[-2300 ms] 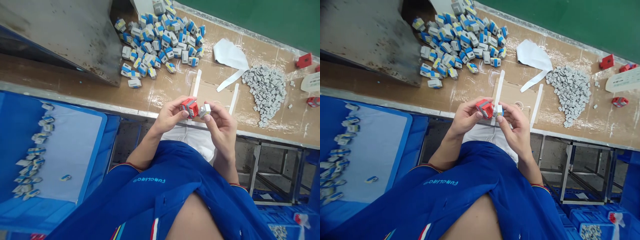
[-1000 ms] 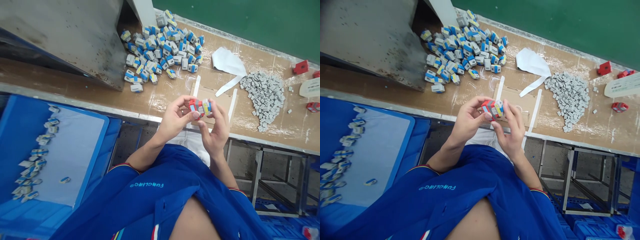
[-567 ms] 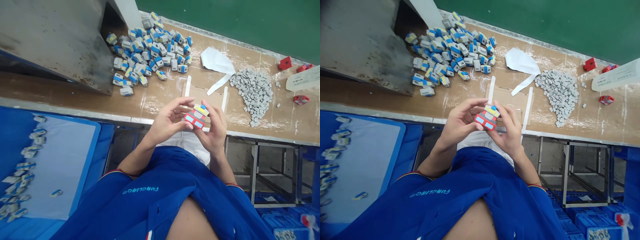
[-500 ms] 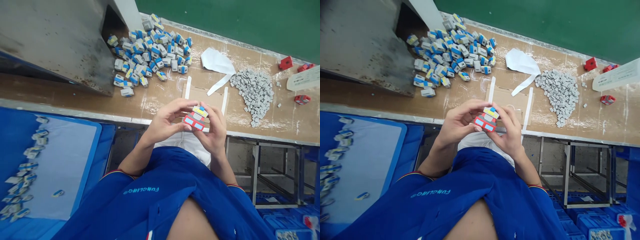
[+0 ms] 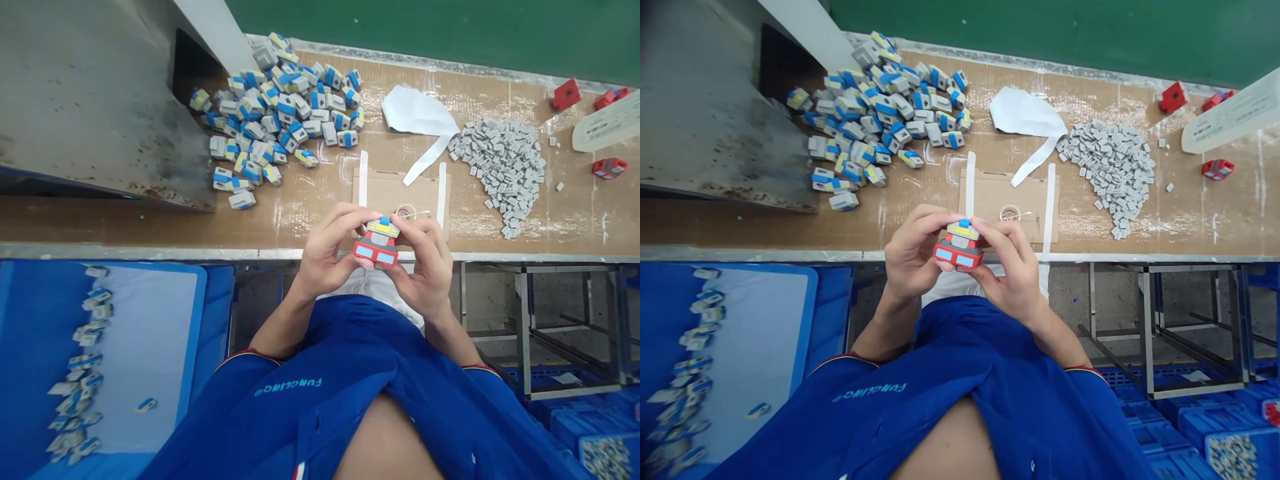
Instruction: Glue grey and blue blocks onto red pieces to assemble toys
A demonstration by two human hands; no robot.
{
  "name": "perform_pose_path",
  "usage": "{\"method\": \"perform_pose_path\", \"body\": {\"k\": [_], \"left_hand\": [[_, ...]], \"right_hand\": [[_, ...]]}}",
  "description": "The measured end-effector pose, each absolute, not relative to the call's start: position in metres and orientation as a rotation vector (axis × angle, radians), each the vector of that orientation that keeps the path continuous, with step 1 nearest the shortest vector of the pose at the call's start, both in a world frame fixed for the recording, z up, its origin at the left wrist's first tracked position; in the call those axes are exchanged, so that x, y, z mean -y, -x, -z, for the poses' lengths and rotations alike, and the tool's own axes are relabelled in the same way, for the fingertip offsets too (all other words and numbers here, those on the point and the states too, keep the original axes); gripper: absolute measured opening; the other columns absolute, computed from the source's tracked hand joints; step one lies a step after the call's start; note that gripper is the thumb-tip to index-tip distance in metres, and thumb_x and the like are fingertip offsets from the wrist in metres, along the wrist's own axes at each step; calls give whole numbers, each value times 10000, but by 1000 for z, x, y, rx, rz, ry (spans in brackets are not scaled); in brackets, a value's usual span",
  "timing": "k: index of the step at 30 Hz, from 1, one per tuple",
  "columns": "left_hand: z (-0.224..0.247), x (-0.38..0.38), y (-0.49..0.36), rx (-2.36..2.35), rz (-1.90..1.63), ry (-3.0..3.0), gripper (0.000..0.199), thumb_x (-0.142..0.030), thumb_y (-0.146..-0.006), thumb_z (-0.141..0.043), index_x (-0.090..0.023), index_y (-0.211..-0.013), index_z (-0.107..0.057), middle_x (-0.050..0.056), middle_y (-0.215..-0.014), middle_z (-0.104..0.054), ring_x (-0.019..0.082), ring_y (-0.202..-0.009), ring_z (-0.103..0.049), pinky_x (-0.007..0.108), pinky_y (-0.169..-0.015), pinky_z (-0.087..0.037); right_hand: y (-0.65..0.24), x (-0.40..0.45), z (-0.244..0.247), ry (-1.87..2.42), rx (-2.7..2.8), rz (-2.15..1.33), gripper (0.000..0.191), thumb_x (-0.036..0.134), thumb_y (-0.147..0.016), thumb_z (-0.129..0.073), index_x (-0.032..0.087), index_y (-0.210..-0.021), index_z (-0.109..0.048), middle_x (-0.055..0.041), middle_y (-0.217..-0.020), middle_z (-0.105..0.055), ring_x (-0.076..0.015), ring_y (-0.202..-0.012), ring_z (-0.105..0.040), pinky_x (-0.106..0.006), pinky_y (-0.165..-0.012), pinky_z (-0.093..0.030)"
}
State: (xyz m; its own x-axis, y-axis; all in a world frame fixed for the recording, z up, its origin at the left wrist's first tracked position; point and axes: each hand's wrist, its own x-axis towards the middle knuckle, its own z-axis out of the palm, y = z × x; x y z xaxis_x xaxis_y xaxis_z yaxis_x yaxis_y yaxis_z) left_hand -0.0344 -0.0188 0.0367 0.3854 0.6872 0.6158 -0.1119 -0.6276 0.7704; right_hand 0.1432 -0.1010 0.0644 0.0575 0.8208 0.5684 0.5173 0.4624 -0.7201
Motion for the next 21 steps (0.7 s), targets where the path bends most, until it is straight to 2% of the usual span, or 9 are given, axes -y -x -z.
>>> {"method": "perform_pose_path", "body": {"k": [3,8,14,18,21], "left_hand": [[-39,21,33,-494,-1333,-1926,566,-604,-1013,-719,-266,-1467,-708,91,-1186,-771,203,-995,-730,324,-770,-638],[-41,25,35,-531,-1322,-1957,527,-572,-1018,-728,-227,-1417,-731,92,-1151,-763,177,-935,-707,295,-746,-618],[-34,27,35,-543,-1382,-1903,558,-619,-1017,-704,-265,-1448,-720,85,-1161,-752,186,-940,-696,306,-744,-609],[-26,31,32,-626,-1452,-1804,542,-653,-1034,-647,-274,-1412,-736,75,-1089,-720,190,-904,-670,319,-729,-579],[-23,34,31,-680,-1466,-1761,531,-658,-1051,-605,-274,-1391,-745,70,-1061,-703,186,-882,-659,316,-719,-559]], "right_hand": [[-142,102,-63,1195,1599,-322,535,344,-1033,-754,283,-1551,-633,-52,-1033,-654,-197,-859,-672,-340,-687,-671],[-138,103,-58,1197,1554,-308,475,362,-1051,-730,262,-1508,-651,-32,-986,-627,-170,-779,-630,-312,-616,-619],[-130,99,-57,1176,1539,-270,473,381,-1078,-681,273,-1537,-637,-49,-1032,-652,-185,-825,-651,-352,-694,-647],[-122,93,-56,1163,1529,-287,495,414,-1098,-640,286,-1574,-600,-75,-1133,-670,-213,-946,-681,-380,-769,-664],[-114,93,-57,1187,1493,-300,504,435,-1105,-626,267,-1579,-590,-70,-1119,-656,-206,-966,-660,-366,-800,-660]]}}
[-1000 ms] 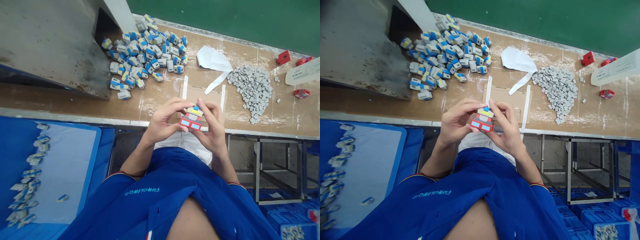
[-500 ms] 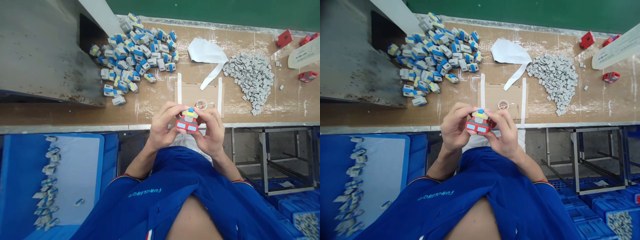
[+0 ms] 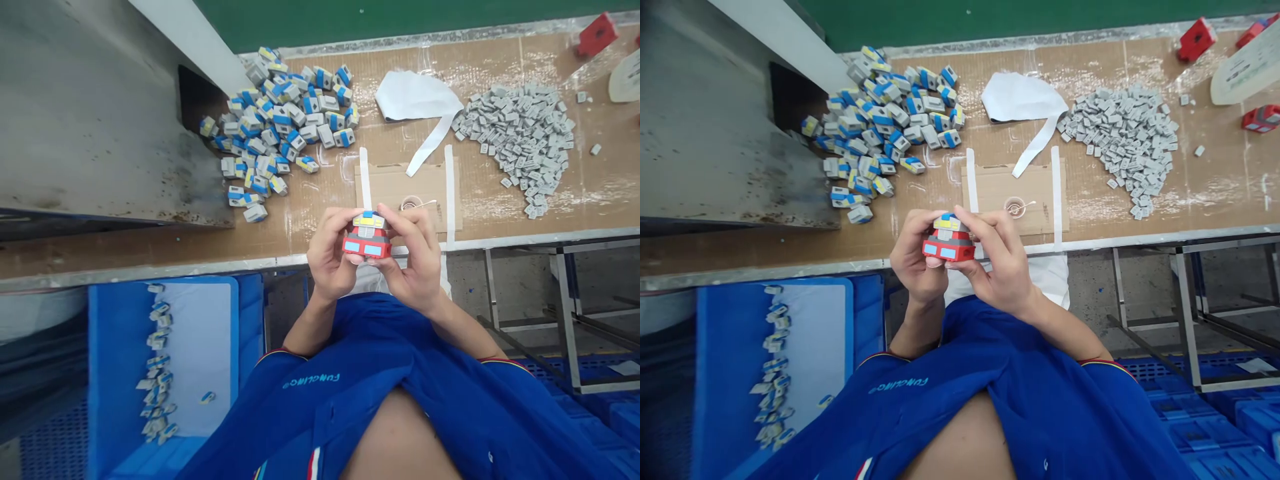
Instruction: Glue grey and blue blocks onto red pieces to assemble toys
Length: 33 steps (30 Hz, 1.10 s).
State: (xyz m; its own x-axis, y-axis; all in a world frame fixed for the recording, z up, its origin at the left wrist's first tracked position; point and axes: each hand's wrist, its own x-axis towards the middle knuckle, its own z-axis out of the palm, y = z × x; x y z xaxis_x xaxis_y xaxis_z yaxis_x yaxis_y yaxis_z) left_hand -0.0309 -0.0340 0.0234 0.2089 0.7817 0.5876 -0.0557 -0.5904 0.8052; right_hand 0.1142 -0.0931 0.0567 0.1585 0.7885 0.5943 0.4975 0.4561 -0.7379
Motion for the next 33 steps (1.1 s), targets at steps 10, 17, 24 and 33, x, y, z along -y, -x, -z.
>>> {"method": "perform_pose_path", "body": {"k": [10,17,24,33], "left_hand": [[-22,31,35,-704,-1430,-1763,524,-645,-1037,-626,-280,-1390,-759,64,-1055,-732,186,-876,-660,323,-734,-540],[-26,31,37,-717,-1421,-1786,529,-666,-1011,-666,-295,-1373,-776,55,-1021,-733,181,-834,-633,328,-717,-517],[-29,29,38,-717,-1400,-1821,516,-646,-1017,-673,-287,-1371,-782,59,-1015,-737,173,-824,-628,316,-696,-509],[-27,30,40,-754,-1439,-1801,539,-684,-1002,-673,-305,-1367,-786,55,-988,-732,177,-811,-634,319,-684,-519]], "right_hand": [[-110,95,-55,1233,1447,-338,488,505,-1105,-587,286,-1539,-618,-68,-1062,-636,-218,-906,-627,-394,-770,-667],[-113,94,-50,1221,1425,-355,475,554,-1105,-557,294,-1492,-649,-60,-1043,-612,-211,-855,-582,-397,-731,-625],[-113,92,-45,1209,1388,-400,475,578,-1109,-540,298,-1475,-653,-42,-1030,-568,-196,-837,-533,-369,-686,-570],[-112,91,-48,1135,1382,-413,453,523,-1104,-584,295,-1489,-655,-51,-1052,-622,-200,-844,-564,-376,-718,-589]]}}
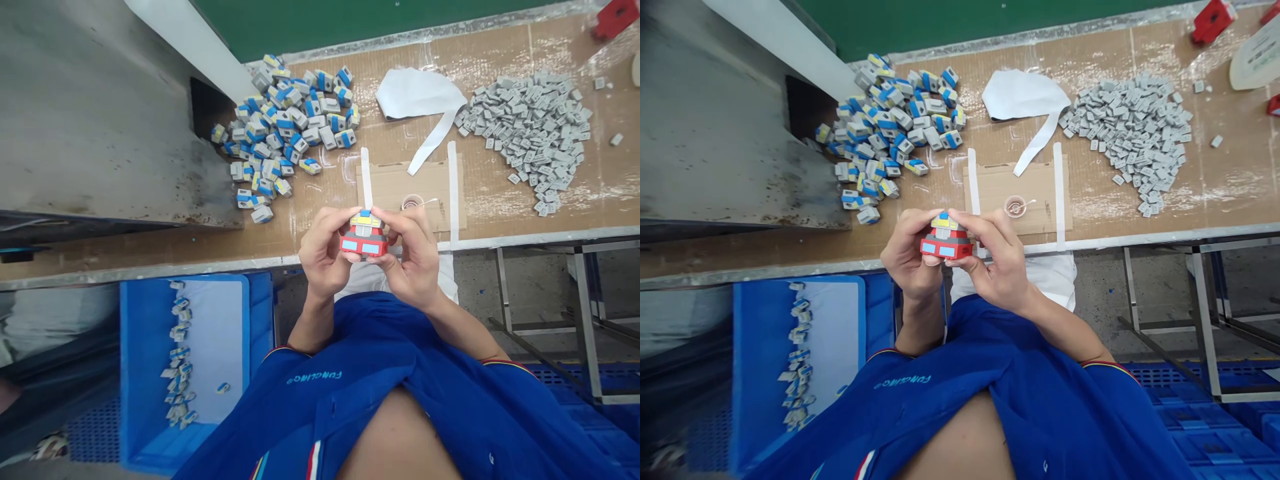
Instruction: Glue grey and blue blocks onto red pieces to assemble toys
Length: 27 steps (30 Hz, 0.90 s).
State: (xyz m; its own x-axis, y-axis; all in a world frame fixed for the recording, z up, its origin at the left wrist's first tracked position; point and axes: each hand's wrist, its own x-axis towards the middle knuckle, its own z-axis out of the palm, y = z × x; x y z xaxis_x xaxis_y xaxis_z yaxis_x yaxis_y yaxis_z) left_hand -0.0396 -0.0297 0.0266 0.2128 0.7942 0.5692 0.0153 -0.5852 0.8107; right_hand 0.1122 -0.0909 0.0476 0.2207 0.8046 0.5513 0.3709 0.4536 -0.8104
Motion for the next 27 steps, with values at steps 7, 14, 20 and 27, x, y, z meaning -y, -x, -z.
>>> {"method": "perform_pose_path", "body": {"k": [7,14,20,27], "left_hand": [[-22,24,44,-704,-1510,-1760,533,-699,-992,-656,-320,-1336,-806,50,-936,-705,185,-804,-619,310,-643,-496],[-21,24,55,-741,-1531,-1766,536,-713,-971,-682,-311,-1298,-820,41,-902,-693,164,-763,-602,290,-631,-482],[-19,28,64,-850,-1594,-1729,574,-767,-910,-728,-312,-1246,-826,41,-934,-735,175,-792,-642,299,-673,-531],[-20,23,66,-839,-1613,-1717,562,-774,-911,-725,-322,-1228,-828,34,-944,-728,169,-810,-661,290,-683,-537]], "right_hand": [[-106,91,-50,1177,1471,-415,470,499,-1094,-615,301,-1520,-626,-57,-1071,-623,-223,-919,-628,-418,-817,-629],[-97,86,-54,1090,1481,-423,450,381,-1098,-638,291,-1537,-601,-51,-1078,-663,-215,-943,-650,-382,-806,-623],[-93,82,-53,1007,1475,-510,457,401,-1091,-650,281,-1531,-621,-45,-1075,-667,-209,-935,-627,-384,-848,-618],[-92,78,-54,1041,1493,-510,409,412,-1095,-635,272,-1478,-669,-40,-1019,-625,-208,-893,-605,-401,-842,-623]]}}
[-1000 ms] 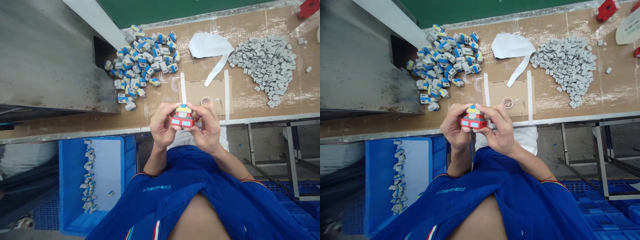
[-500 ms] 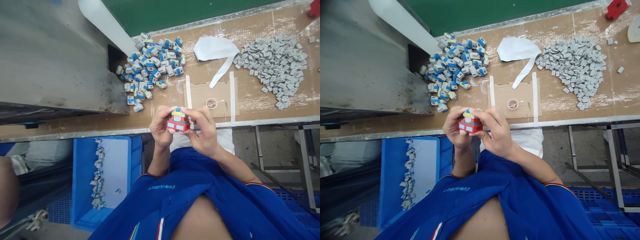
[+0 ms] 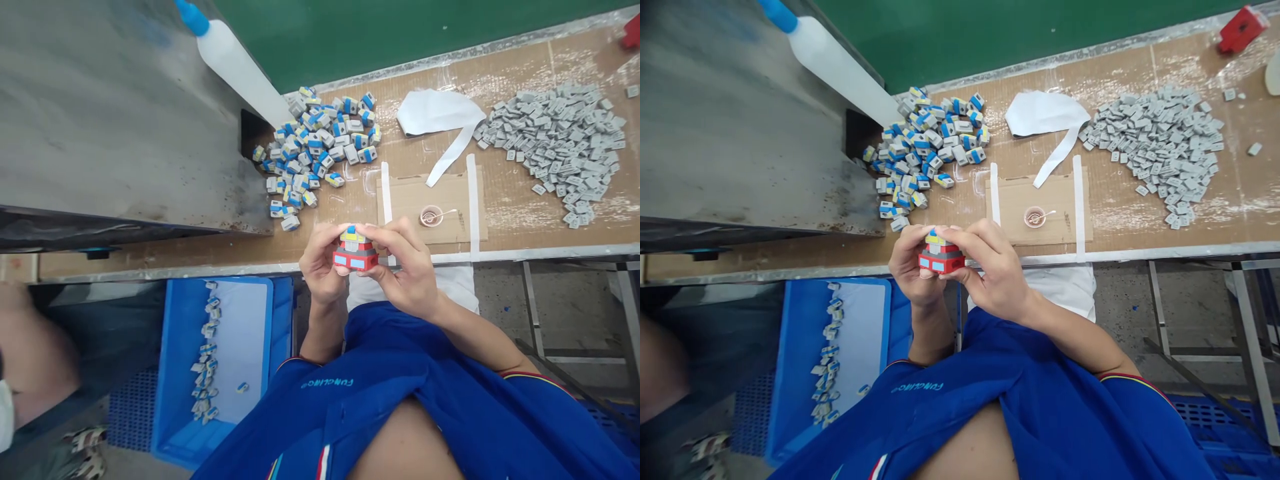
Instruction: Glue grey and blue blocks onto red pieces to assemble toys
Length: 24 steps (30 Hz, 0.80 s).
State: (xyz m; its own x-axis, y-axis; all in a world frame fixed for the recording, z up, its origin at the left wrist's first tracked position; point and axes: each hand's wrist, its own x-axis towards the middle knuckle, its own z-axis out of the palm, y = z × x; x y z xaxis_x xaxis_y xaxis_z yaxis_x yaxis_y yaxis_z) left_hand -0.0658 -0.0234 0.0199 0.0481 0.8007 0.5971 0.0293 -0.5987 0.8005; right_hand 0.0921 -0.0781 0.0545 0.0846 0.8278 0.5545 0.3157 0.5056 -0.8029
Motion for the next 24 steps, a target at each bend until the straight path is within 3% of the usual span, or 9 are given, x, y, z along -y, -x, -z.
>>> {"method": "perform_pose_path", "body": {"k": [6,14,24], "left_hand": [[-22,21,67,-758,-1541,-1720,540,-723,-950,-710,-338,-1313,-813,28,-958,-714,153,-814,-643,262,-682,-504],[-20,24,65,-830,-1543,-1683,558,-736,-942,-711,-293,-1257,-835,40,-932,-715,164,-814,-654,269,-697,-515],[-29,25,60,-740,-1498,-1672,532,-675,-969,-732,-295,-1331,-820,38,-971,-696,151,-842,-634,252,-711,-519]], "right_hand": [[-92,77,-56,1004,1457,-525,442,409,-1087,-660,259,-1503,-655,-26,-993,-603,-195,-866,-581,-352,-763,-599],[-93,74,-55,983,1424,-550,412,328,-1075,-688,213,-1469,-660,-23,-998,-611,-173,-839,-549,-305,-712,-558],[-98,77,-55,1027,1440,-569,409,417,-1084,-660,277,-1468,-657,-37,-1046,-629,-190,-865,-564,-349,-757,-551]]}}
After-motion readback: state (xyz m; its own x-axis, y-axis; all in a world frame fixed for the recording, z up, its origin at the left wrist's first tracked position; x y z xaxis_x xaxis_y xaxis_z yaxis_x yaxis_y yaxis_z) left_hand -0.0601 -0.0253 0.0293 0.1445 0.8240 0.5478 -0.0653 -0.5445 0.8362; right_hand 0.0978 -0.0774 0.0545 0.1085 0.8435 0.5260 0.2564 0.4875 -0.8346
